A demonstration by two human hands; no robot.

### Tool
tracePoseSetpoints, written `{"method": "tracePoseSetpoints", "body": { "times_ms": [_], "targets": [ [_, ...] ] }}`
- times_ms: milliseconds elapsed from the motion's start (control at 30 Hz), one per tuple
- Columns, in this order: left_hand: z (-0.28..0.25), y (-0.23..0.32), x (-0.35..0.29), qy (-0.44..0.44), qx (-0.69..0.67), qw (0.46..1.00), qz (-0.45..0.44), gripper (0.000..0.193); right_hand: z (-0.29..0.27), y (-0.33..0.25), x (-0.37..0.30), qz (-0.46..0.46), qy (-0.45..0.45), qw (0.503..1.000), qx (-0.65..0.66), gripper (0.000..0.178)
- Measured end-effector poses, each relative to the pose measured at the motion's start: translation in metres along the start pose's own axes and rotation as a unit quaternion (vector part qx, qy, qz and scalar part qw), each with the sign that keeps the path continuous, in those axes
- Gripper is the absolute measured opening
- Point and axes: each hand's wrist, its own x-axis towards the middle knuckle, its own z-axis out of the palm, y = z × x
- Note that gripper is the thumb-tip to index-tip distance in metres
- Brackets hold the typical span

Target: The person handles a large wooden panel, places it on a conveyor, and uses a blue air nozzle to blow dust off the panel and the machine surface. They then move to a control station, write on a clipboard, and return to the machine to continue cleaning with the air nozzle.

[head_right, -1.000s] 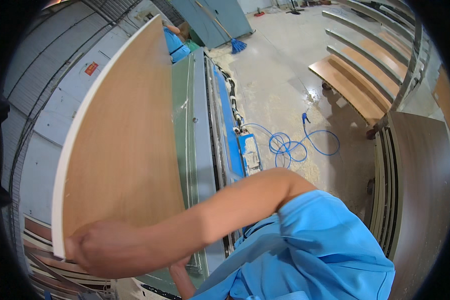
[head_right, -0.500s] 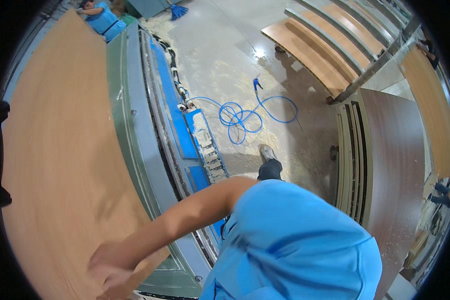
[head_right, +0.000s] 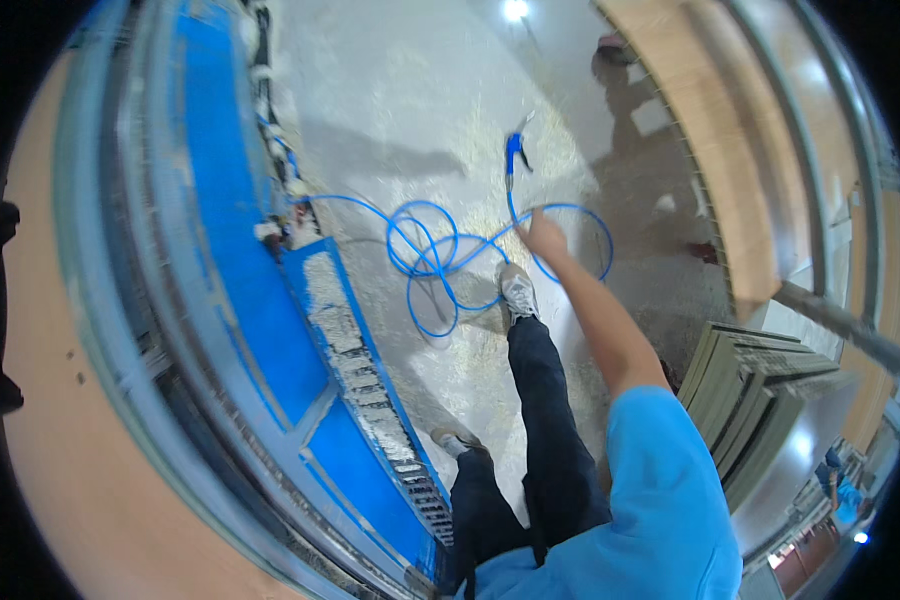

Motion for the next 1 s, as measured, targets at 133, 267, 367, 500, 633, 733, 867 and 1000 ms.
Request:
{"method": "tracePoseSetpoints", "body": {
  "times_ms": [133,267,367,500,633,733,867,1000],
  "targets": [
    [0.081,0.037,0.0,0.042,0.053,0.994,-0.086,0.03,0.074,0.04,0.188,0.051,0.002,0.998,0.02,0.078],
    [0.134,0.079,0.001,0.068,0.084,0.983,-0.146,0.03,0.134,0.061,0.296,0.043,0.037,0.998,0.005,0.089],
    [0.161,0.105,0.002,0.074,0.092,0.98,-0.163,0.031,0.181,0.079,0.323,0.083,0.114,0.988,-0.064,0.093],
    [0.189,0.11,-0.017,0.071,0.055,0.984,-0.155,0.031,0.185,0.093,0.307,0.015,0.072,0.997,-0.015,0.047],
    [0.202,0.095,-0.054,0.059,-0.016,0.99,-0.129,0.032,0.103,0.066,0.216,-0.095,0.051,0.974,0.199,0.053],
    [0.195,0.083,-0.078,0.034,-0.053,0.993,-0.103,0.032,-0.007,-0.016,0.179,-0.017,-0.19,0.906,0.379,0.055],
    [0.19,0.061,-0.1,0.014,-0.121,0.99,-0.076,0.032,-0.178,-0.206,0.159,-0.069,-0.277,0.826,0.486,0.059],
    [0.191,0.046,-0.105,-0.011,-0.197,0.979,-0.059,0.033,-0.355,-0.442,0.147,-0.226,-0.34,0.81,0.421,0.063]
  ]
}}
